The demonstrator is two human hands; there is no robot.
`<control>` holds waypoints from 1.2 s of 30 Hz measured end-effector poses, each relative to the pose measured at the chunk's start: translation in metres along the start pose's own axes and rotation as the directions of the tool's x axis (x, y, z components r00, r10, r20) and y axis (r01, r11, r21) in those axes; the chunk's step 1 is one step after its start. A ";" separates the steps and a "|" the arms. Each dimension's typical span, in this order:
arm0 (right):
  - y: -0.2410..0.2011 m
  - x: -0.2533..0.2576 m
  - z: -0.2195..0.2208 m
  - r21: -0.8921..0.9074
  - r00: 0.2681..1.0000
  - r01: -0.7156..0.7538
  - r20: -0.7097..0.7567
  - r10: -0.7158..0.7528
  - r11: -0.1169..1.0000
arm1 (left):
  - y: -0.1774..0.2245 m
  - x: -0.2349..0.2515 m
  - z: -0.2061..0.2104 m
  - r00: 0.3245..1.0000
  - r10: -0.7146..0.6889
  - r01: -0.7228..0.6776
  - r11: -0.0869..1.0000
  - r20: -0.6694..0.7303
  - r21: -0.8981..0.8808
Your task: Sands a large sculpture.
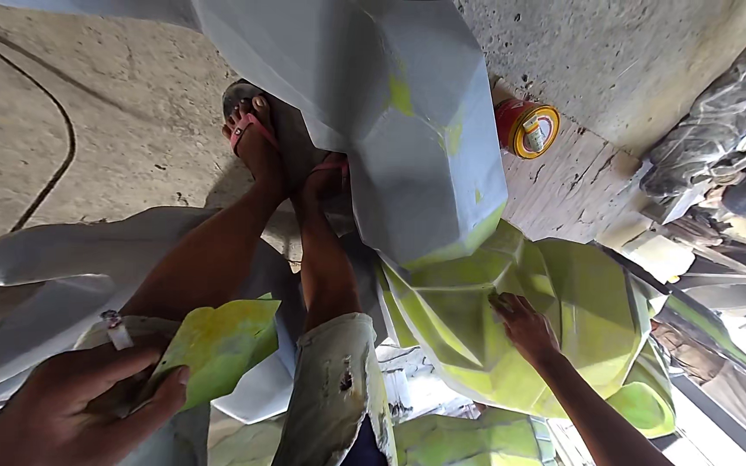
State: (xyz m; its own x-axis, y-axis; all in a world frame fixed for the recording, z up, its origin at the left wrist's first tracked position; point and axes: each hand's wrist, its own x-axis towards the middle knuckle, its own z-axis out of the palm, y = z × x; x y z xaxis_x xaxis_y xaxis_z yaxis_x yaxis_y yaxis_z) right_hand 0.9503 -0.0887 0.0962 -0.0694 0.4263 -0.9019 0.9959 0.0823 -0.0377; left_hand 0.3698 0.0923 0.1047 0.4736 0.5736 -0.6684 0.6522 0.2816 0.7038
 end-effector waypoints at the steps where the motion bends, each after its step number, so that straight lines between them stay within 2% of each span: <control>1: 0.001 -0.001 -0.002 -0.001 1.000 0.013 -0.002 -0.013 1.000 | -0.002 0.000 0.001 1.000 0.005 -0.005 1.000 -0.004 0.002; 6: 0.006 0.006 0.000 0.050 0.999 -0.012 -0.041 0.014 0.999 | -0.012 0.000 0.010 1.000 0.022 -0.022 1.000 -0.019 0.001; 13: -0.002 0.005 0.003 0.076 0.995 -0.089 0.058 0.084 0.993 | -0.002 0.004 0.012 1.000 0.004 -0.004 1.000 -0.006 0.019; 16: -0.003 -0.008 0.004 0.075 0.997 -0.059 0.046 0.055 0.995 | -0.003 0.005 0.012 1.000 -0.002 0.002 0.999 0.004 0.033; 21: 0.001 -0.018 -0.001 0.005 0.999 0.020 0.035 -0.020 1.000 | -0.015 0.004 0.017 0.998 0.021 -0.021 1.000 -0.056 0.014; 27: 0.003 0.003 -0.002 0.091 0.997 0.003 -0.083 0.005 0.996 | -0.015 0.006 0.018 0.997 0.010 -0.009 1.000 -0.071 0.010; 36: -0.014 0.012 0.007 0.003 0.994 -0.106 0.015 0.106 0.994 | -0.018 0.007 0.018 0.998 0.022 -0.022 1.000 -0.057 -0.002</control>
State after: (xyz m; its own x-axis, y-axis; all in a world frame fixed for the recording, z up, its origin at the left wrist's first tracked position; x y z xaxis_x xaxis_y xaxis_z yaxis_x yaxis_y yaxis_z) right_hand 0.9363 -0.0913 0.0827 0.0372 0.4192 -0.9071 0.9978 0.0341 0.0567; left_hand 0.3726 0.0775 0.0829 0.4534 0.6227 -0.6377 0.6402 0.2703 0.7191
